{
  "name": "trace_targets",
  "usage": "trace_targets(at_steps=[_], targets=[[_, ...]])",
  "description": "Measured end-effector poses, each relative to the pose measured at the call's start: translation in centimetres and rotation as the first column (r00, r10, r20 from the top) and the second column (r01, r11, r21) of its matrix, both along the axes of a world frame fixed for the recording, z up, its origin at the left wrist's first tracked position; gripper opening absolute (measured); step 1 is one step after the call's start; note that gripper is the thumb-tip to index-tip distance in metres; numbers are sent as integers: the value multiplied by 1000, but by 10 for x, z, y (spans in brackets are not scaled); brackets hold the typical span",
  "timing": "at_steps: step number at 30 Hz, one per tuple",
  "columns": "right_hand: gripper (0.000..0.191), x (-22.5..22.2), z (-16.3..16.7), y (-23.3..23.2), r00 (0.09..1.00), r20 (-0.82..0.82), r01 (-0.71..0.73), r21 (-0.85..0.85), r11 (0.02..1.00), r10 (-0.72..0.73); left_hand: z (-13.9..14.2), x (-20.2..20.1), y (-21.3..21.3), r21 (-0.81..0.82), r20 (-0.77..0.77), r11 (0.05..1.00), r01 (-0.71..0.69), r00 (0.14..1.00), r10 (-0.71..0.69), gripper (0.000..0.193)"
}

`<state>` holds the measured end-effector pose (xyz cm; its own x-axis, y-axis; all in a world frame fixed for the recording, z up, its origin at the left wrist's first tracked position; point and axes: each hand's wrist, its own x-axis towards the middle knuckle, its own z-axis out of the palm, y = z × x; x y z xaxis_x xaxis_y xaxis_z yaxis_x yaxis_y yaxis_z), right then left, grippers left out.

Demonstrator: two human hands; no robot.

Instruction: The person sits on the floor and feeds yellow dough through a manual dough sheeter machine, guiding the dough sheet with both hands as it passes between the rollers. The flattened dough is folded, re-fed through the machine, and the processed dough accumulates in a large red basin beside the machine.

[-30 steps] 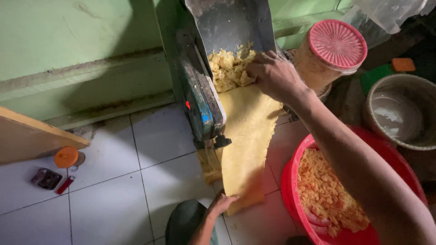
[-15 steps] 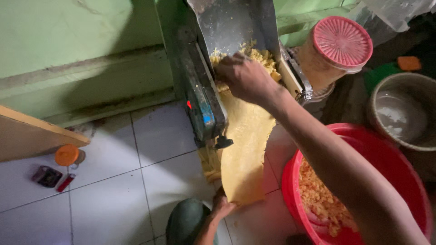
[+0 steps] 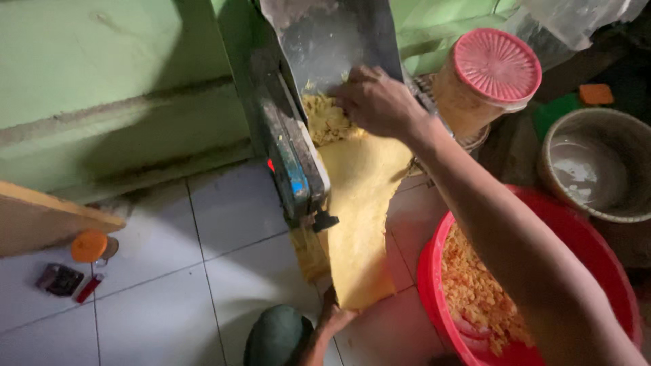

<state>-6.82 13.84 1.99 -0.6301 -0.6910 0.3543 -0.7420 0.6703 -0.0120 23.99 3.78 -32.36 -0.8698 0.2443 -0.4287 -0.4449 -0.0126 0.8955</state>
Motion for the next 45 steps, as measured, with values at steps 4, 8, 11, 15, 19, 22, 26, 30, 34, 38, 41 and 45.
trace_targets(at_steps=[4, 8, 11, 15, 19, 22, 26, 30, 34, 38, 41, 45], targets=[[27, 10, 6, -2, 979, 201, -42, 79, 996, 25, -2, -2, -6, 38, 98, 997, 65, 993, -69, 41], [27, 2, 12, -19, 994, 92, -72, 164, 984, 57, -1, 6, -4, 141, 133, 984, 111, 983, -130, 43], [26, 8, -5, -35, 972, 11, -231, 257, 939, 236, -2, 11, -3, 85, 72, 992, 90, 993, -97, 45], [26, 29, -19, -23, 959, 30, -283, 47, 958, 281, -6, 6, -12, -84, -37, 996, 21, 999, -25, 48], [35, 27, 6, 5, 927, 281, -243, -55, 968, 249, -10, -15, -21, -58, 59, 997, 44, 997, -41, 51], [35, 29, 16, 19, 989, 88, -118, 14, 993, 117, -9, -30, -22, 82, 92, 992, 91, 991, -99, 54], [33, 42, 11, 28, 984, 179, 11, 41, 999, -18, -5, -38, -22, 63, 206, 977, 205, 955, -213, 59], [26, 35, 24, 28, 923, 285, 189, 249, 950, -259, -3, -32, -27, -176, 121, 951, 256, 964, -237, 59], [23, 19, 33, 5, 980, -117, -149, 83, 985, 158, -12, -22, -31, -162, 134, 964, 210, 973, -189, 54], [25, 29, -2, -21, 992, 122, 2, 126, 992, -17, -17, -18, -29, -174, 191, 953, 249, 958, -215, 48], [25, 32, -15, -15, 992, 124, -7, 110, 994, -7, -10, -21, -27, -152, 74, 961, 230, 972, -221, 47], [20, 15, 2, 8, 989, 99, -107, -4, 994, 107, 3, -27, -28, -33, 110, 976, 216, 971, -212, 50]])
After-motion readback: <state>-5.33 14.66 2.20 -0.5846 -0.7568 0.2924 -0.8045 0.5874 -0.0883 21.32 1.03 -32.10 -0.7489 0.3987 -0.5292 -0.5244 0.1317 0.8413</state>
